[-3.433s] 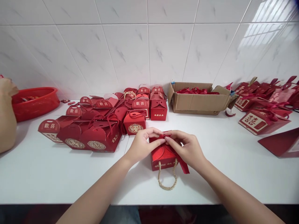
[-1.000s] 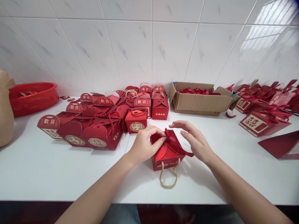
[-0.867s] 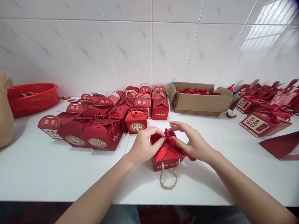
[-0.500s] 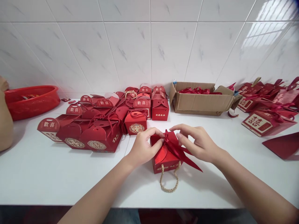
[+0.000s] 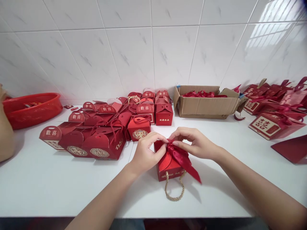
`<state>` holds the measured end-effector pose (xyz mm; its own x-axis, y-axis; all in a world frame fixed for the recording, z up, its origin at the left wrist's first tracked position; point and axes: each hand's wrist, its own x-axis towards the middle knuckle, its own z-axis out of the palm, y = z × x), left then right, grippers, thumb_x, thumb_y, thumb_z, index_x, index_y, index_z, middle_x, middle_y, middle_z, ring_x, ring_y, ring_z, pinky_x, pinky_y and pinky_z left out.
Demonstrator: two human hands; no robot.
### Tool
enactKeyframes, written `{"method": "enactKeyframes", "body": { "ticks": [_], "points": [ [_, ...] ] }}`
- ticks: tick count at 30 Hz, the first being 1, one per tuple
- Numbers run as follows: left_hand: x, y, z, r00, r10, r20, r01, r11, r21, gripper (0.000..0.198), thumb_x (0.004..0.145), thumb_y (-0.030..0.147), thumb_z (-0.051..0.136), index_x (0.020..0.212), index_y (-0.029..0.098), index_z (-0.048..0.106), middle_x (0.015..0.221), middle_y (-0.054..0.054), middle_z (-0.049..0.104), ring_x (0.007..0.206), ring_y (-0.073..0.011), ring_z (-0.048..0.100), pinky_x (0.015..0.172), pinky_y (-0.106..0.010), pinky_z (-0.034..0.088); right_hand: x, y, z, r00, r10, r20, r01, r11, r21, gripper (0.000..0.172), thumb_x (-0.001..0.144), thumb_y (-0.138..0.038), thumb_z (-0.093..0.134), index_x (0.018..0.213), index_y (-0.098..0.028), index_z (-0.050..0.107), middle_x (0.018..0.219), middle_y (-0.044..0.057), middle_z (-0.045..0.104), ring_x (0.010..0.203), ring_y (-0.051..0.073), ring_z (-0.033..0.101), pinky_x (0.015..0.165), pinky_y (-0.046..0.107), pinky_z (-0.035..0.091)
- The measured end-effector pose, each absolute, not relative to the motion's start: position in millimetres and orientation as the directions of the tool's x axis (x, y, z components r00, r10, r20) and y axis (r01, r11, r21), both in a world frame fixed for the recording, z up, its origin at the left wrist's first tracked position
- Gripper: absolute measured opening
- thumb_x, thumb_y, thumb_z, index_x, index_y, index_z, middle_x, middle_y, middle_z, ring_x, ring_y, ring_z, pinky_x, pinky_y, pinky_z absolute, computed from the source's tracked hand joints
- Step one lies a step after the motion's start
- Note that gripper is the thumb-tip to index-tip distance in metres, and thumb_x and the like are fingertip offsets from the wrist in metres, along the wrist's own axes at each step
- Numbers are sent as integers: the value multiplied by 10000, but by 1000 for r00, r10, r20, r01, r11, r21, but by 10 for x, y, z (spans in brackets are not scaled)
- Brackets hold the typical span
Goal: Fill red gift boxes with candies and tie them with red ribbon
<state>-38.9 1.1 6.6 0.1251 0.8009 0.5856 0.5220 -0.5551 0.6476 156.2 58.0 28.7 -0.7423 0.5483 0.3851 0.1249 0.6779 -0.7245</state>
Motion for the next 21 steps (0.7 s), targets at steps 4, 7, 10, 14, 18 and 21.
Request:
{"method": "enactKeyframes", "body": {
  "ticks": [4, 7, 10, 14, 18, 21],
  "points": [
    [-401, 1, 79, 102, 820, 563, 570, -512, 643, 75, 774, 120, 581, 783, 188, 612, 779, -4, 669, 741, -141, 627, 717, -266, 499, 1602, 559, 279, -783, 408, 469, 131, 846, -517, 243, 884, -144, 444, 1039, -202, 621, 816, 38, 617, 702, 138, 555, 661, 281, 485],
    [-412, 0, 99, 92, 835, 542, 587, -485, 648, 91, 780, 133, 585, 832, 191, 632, 806, -3, 678, 754, -141, 635, 729, -267, 506, 1616, 550, 273, -812, 354, 464, 141, 891, -432, 331, 831, -66, 415, 1061, -196, 616, 826, 41, 582, 692, 136, 532, 641, 272, 467],
    [-433, 8, 118, 106, 827, 552, 604, -494, 625, 159, 778, 117, 580, 878, 201, 670, 827, -4, 684, 775, -142, 632, 746, -270, 501, 1635, 546, 260, -844, 326, 427, 136, 899, -416, 375, 793, -37, 413, 1056, -194, 630, 838, 43, 555, 681, 132, 513, 629, 264, 456],
    [-474, 24, 137, 95, 823, 559, 649, -477, 592, 185, 767, 107, 577, 852, 209, 705, 817, -8, 685, 787, -157, 610, 756, -294, 485, 1670, 541, 235, -857, 320, 404, 135, 896, -423, 360, 800, -35, 412, 1022, -189, 650, 839, 48, 540, 686, 134, 507, 626, 267, 452],
    [-495, 28, 157, 122, 863, 490, 670, -436, 601, 171, 777, 110, 549, 804, 210, 685, 796, -10, 671, 795, -172, 589, 771, -319, 461, 1675, 524, 199, -813, 353, 463, 129, 885, -447, 339, 807, -36, 415, 1010, -188, 640, 824, 43, 530, 680, 134, 501, 615, 272, 455],
    [-483, 22, 157, 149, 883, 444, 640, -429, 638, 103, 775, 114, 542, 772, 191, 608, 807, -15, 629, 799, -171, 573, 779, -320, 448, 1660, 511, 182, -761, 397, 513, 114, 860, -498, 362, 794, -29, 434, 1062, -191, 615, 860, 46, 529, 727, 144, 527, 650, 292, 476]
  ]
}}
